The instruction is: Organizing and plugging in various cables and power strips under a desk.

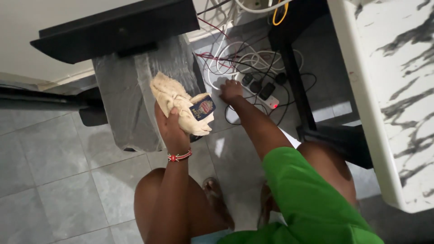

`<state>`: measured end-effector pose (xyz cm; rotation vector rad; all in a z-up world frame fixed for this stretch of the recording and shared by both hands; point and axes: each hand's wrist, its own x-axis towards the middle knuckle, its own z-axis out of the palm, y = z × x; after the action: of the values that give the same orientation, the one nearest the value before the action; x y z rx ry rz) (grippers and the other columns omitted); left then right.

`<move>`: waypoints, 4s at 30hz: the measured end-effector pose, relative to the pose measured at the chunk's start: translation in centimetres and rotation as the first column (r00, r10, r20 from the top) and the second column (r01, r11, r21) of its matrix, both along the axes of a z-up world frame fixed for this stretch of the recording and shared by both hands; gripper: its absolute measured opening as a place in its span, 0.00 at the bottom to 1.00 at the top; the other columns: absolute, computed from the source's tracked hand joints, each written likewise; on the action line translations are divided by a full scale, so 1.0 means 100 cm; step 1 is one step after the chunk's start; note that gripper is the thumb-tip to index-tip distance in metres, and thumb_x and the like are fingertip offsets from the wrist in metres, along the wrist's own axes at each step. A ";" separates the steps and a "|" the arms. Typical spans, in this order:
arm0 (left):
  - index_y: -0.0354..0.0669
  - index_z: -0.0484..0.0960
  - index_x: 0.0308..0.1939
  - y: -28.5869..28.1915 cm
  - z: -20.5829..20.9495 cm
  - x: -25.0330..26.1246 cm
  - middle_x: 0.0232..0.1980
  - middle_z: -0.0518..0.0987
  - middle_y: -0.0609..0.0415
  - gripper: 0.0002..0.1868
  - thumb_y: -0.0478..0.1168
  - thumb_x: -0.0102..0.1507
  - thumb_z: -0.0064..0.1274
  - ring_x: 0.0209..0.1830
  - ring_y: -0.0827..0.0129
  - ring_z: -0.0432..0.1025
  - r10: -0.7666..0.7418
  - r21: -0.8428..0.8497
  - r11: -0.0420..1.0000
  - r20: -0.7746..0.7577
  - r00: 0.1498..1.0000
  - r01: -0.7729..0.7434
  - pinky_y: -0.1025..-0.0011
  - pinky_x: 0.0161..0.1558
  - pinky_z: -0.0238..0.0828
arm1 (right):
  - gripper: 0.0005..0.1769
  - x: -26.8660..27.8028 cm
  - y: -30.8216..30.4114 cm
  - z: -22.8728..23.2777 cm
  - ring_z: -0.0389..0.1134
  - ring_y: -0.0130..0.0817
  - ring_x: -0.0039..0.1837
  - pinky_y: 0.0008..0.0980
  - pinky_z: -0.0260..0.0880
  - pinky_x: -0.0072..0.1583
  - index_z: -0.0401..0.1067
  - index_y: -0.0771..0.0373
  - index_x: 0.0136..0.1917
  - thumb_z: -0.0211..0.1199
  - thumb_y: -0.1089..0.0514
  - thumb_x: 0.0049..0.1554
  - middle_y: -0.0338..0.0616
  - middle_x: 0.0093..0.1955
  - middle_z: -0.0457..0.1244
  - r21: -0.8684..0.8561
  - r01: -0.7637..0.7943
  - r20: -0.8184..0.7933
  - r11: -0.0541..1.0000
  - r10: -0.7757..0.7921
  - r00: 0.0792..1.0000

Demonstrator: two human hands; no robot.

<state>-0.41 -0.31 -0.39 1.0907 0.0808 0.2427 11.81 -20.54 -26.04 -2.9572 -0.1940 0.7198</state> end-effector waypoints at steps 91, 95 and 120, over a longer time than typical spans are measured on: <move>0.36 0.82 0.46 -0.145 -0.172 0.077 0.38 0.83 0.56 0.17 0.36 0.55 0.63 0.30 0.74 0.77 -0.323 0.185 0.875 -0.463 0.826 0.446 0.72 0.33 0.75 | 0.07 0.043 -0.083 0.101 0.65 0.31 0.36 0.33 0.65 0.39 0.78 0.67 0.39 0.73 0.60 0.52 0.41 0.35 0.67 0.769 0.610 -0.621 -0.190 -0.446 0.645; 0.35 0.82 0.46 -0.152 -0.196 0.062 0.37 0.82 0.55 0.14 0.34 0.57 0.60 0.30 0.73 0.75 -0.379 0.143 0.872 -0.404 0.832 0.467 0.71 0.33 0.74 | 0.08 0.043 -0.087 0.099 0.65 0.27 0.35 0.28 0.63 0.38 0.81 0.63 0.42 0.69 0.56 0.53 0.38 0.36 0.69 0.728 0.627 -0.682 -0.277 -0.389 0.620; 0.34 0.82 0.44 -0.123 -0.060 0.161 0.40 0.85 0.52 0.15 0.39 0.58 0.64 0.36 0.72 0.77 -0.112 0.349 0.928 -0.072 0.991 0.130 0.70 0.40 0.75 | 0.15 0.010 -0.118 0.118 0.68 0.33 0.52 0.34 0.67 0.53 0.74 0.68 0.54 0.67 0.63 0.53 0.47 0.51 0.68 0.816 -0.213 0.244 0.538 0.014 0.970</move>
<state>15.66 -12.61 -6.35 1.4560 0.0140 0.1195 12.78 -32.37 -14.29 -2.0549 -0.5750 0.1880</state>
